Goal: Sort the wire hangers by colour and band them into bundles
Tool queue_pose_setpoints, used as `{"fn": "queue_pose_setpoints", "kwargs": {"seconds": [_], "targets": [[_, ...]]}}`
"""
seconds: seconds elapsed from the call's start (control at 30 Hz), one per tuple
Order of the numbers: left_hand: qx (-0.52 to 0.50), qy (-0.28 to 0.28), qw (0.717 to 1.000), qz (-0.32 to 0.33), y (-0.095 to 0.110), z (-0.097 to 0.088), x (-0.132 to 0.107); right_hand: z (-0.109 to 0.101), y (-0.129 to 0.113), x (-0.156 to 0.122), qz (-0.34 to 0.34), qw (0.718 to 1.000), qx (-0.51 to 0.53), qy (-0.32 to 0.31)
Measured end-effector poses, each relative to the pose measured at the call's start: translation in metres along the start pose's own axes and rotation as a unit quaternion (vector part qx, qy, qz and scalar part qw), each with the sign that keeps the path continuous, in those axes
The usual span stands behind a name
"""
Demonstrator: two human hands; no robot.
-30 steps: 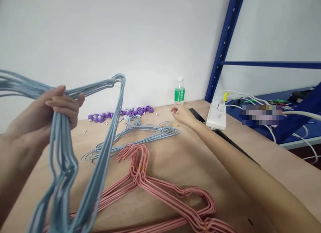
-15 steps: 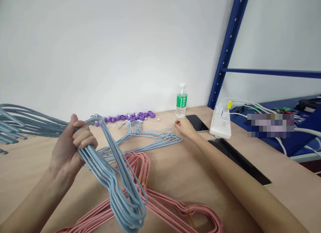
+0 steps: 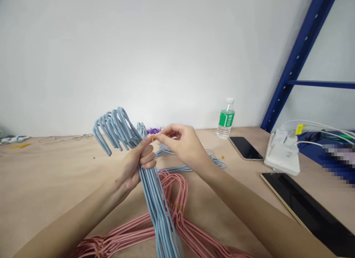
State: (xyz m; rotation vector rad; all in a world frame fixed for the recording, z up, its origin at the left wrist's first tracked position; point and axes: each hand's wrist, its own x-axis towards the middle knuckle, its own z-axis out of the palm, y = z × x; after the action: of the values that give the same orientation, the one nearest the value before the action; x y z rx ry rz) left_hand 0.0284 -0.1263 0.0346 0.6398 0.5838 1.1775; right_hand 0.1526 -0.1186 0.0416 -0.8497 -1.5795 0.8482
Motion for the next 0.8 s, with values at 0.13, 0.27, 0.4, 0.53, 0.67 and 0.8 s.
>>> {"fn": "queue_pose_setpoints", "kwargs": {"seconds": [0.13, 0.27, 0.4, 0.53, 0.67, 0.8], "targets": [[0.008, -0.03, 0.999, -0.015, -0.001, -0.005, 0.002, 0.001, 0.003, 0.005, 0.002, 1.0, -0.016, 0.003], [0.034, -0.038, 0.998, -0.03, -0.001, -0.007, 0.004, -0.001, 0.004, 0.004, 0.005, 1.0, -0.013, 0.0], [0.055, -0.023, 0.997, -0.046, 0.0, -0.006, 0.003, -0.003, 0.006, 0.001, 0.01, 1.0, -0.008, 0.01], [0.062, -0.036, 0.996, -0.057, 0.001, -0.007, 0.001, -0.005, 0.007, -0.002, 0.018, 0.999, -0.024, 0.014], [0.05, -0.052, 0.995, -0.062, 0.0, -0.007, 0.002, -0.006, 0.006, -0.004, 0.018, 0.999, -0.024, 0.016], [0.061, -0.03, 0.995, -0.067, 0.0, -0.006, 0.005, -0.006, 0.006, -0.006, 0.006, 1.0, -0.015, 0.011]]}}
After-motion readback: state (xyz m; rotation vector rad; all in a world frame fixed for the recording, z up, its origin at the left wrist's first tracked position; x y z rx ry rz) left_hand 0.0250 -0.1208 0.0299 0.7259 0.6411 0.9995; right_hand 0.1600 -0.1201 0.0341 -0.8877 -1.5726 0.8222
